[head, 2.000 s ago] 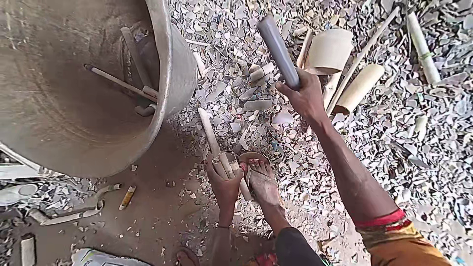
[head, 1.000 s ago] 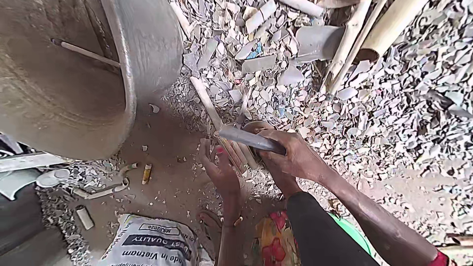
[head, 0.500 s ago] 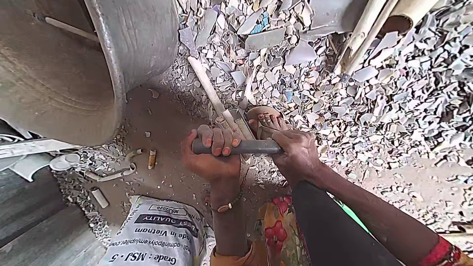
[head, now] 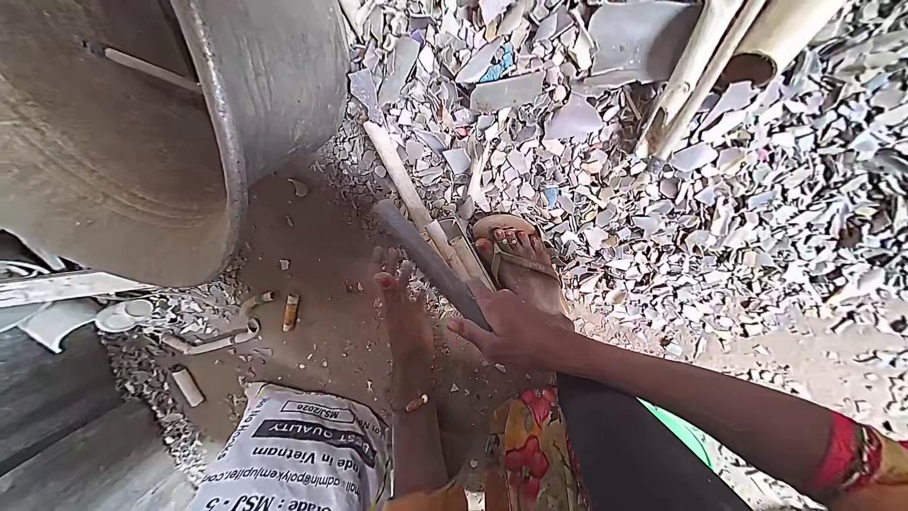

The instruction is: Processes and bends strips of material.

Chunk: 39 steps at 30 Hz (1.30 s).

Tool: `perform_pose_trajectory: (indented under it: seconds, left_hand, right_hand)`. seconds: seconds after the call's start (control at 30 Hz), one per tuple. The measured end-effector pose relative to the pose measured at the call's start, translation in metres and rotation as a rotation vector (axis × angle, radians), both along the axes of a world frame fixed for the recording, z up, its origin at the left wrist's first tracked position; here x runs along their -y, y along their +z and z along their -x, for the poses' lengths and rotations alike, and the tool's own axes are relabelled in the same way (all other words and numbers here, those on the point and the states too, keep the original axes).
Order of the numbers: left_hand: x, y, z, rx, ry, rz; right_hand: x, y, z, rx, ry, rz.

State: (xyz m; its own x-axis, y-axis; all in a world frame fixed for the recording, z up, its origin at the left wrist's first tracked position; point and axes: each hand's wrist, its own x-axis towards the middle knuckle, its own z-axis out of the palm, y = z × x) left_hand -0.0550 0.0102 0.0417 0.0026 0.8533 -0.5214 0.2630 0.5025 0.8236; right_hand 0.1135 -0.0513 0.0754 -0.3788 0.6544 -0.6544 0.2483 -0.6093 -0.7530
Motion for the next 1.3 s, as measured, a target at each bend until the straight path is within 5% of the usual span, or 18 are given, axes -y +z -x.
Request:
perform_pose_trajectory:
  seconds: [0.1, 0.2, 0.3, 0.4, 0.43, 0.5, 0.63, 0.8, 1.0, 1.17, 1.3]
  left_hand:
    - [0.002, -0.017, 0.000, 0.069, -0.031, 0.167]
    - [0.004, -0.034, -0.018, -0.122, 0.010, 0.181]
    - [-0.001, -0.042, -0.022, -0.153, -0.007, 0.153]
    - [-0.002, -0.047, -0.015, -0.152, -0.059, 0.120]
    - [0.000, -0.049, -0.018, -0.158, -0.044, 0.084]
    - [0.008, -0.054, -0.026, -0.203, 0.026, -0.016]
    - [0.023, -0.063, -0.042, -0.345, 0.129, -0.206]
    - [0.021, -0.063, -0.038, -0.343, 0.133, -0.216]
    - [0.019, -0.067, -0.035, -0.313, 0.093, -0.235]
    - [0.019, -0.067, -0.035, -0.283, 0.104, -0.256]
    - [0.018, -0.066, -0.034, -0.277, 0.086, -0.257]
  right_hand:
    - [-0.008, 0.000, 0.008, 0.098, 0.250, 0.040]
    - [0.000, -0.002, -0.006, 0.131, 0.278, -0.057]
    - [0.007, -0.017, -0.056, 0.389, -0.285, -0.248]
    - [-0.002, -0.015, -0.118, 0.909, -0.786, -0.445]
    - [-0.017, 0.006, -0.123, 1.049, -0.886, -0.396]
    - [-0.060, 0.100, -0.128, 0.939, -0.978, 0.085]
    - [-0.084, 0.141, -0.122, 0.931, -0.916, 0.173]
    - [-0.078, 0.119, -0.105, 1.017, -0.747, 0.162]
    - [-0.059, 0.107, -0.092, 0.783, -0.784, 0.184]
    - [-0.056, 0.084, -0.101, 0.831, -0.806, 0.271]
    - [0.021, -0.038, -0.145, 0.399, -1.174, -0.163]
